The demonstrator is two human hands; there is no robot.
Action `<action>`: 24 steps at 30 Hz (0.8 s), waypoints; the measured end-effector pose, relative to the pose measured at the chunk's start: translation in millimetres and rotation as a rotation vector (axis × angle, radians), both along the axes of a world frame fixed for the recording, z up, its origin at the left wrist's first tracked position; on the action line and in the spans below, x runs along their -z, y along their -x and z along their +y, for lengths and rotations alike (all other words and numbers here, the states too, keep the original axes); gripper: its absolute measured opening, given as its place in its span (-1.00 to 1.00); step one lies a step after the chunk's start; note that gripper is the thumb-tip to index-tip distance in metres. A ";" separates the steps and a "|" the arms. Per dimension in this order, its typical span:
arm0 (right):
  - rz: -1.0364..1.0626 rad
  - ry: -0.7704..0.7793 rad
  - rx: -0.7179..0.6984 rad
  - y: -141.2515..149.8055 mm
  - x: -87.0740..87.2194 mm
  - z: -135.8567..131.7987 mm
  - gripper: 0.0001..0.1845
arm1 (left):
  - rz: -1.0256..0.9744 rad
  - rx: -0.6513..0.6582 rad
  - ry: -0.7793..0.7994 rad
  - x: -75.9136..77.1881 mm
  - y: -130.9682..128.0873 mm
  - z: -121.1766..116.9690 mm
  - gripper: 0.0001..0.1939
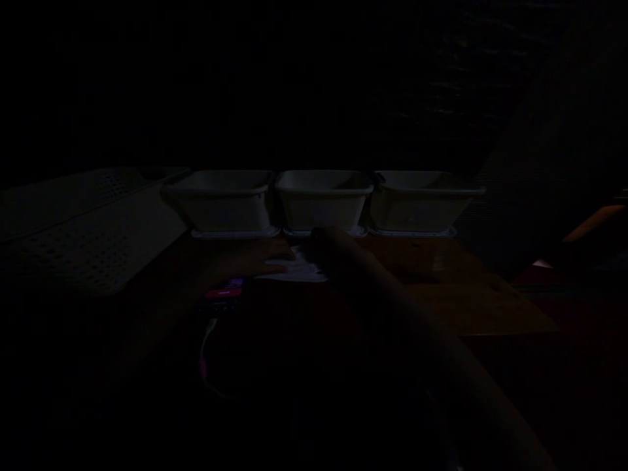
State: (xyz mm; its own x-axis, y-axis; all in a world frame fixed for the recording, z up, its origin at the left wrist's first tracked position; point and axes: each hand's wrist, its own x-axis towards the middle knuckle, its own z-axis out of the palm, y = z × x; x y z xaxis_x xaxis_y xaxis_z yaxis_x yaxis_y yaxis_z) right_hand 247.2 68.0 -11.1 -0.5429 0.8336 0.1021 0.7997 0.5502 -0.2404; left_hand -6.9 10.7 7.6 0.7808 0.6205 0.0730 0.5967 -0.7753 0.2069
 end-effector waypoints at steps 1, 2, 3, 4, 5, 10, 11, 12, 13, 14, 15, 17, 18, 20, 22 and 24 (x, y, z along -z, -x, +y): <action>0.000 -0.004 0.028 0.4 0.7 0.1 -0.70 | 0.002 -0.002 -0.009 0.0 0.0 -0.3 -0.69; -0.009 -0.013 0.049 0.6 1.6 0.6 -0.70 | 0.008 -0.007 -0.021 0.0 -0.1 -0.7 -0.68; -0.019 -0.021 0.063 0.5 2.6 1.5 -0.69 | 0.018 -0.013 -0.030 -0.1 -0.2 -1.2 -0.68; -0.034 -0.029 0.068 0.2 3.5 2.6 -0.68 | 0.027 -0.019 -0.036 -0.1 -0.4 -1.6 -0.68; -0.051 -0.037 0.064 -0.5 4.2 3.8 -0.67 | 0.034 -0.024 -0.038 -0.2 -0.6 -1.9 -0.68; -0.098 -0.031 0.089 -6.9 1.3 6.1 -0.69 | 0.035 -0.028 -0.039 0.8 -1.2 -0.7 -0.68; -0.080 -0.015 0.110 -8.5 -0.6 5.1 -0.70 | 0.034 -0.026 -0.038 1.1 -1.0 -0.1 -0.68; -0.057 -0.003 0.135 -9.9 -2.7 3.6 -0.70 | 0.030 -0.025 -0.037 1.5 -0.7 0.4 -0.69; -0.036 0.007 0.160 -11.1 -4.9 1.8 -0.70 | 0.026 -0.024 -0.032 1.9 -0.3 0.8 -0.69; -0.021 0.012 0.180 -12.0 -6.9 -0.1 -0.70 | 0.019 -0.025 -0.026 2.2 0.1 1.2 -0.69; -0.017 0.012 0.195 -12.5 -8.7 -2.0 -0.70 | 0.012 -0.025 -0.018 2.6 0.5 1.4 -0.68; -0.046 0.003 0.226 -12.6 -11.3 -4.9 -0.69 | -0.002 -0.025 -0.005 3.1 1.1 1.6 -0.68; -0.066 0.002 0.244 -12.3 -12.2 -5.9 -0.68 | -0.005 -0.026 -0.001 3.4 1.2 1.7 -0.67; -0.082 0.006 0.278 -11.5 -13.5 -7.3 -0.67 | -0.005 -0.028 -0.002 3.8 1.4 1.8 -0.68; -0.068 0.016 0.290 -10.7 -14.7 -8.9 -0.67 | -0.003 -0.032 -0.003 4.3 1.6 1.9 -0.67; -0.048 0.028 0.278 -9.8 -16.2 -11.4 -0.68 | -0.009 -0.041 -0.006 5.0 2.1 2.1 -0.63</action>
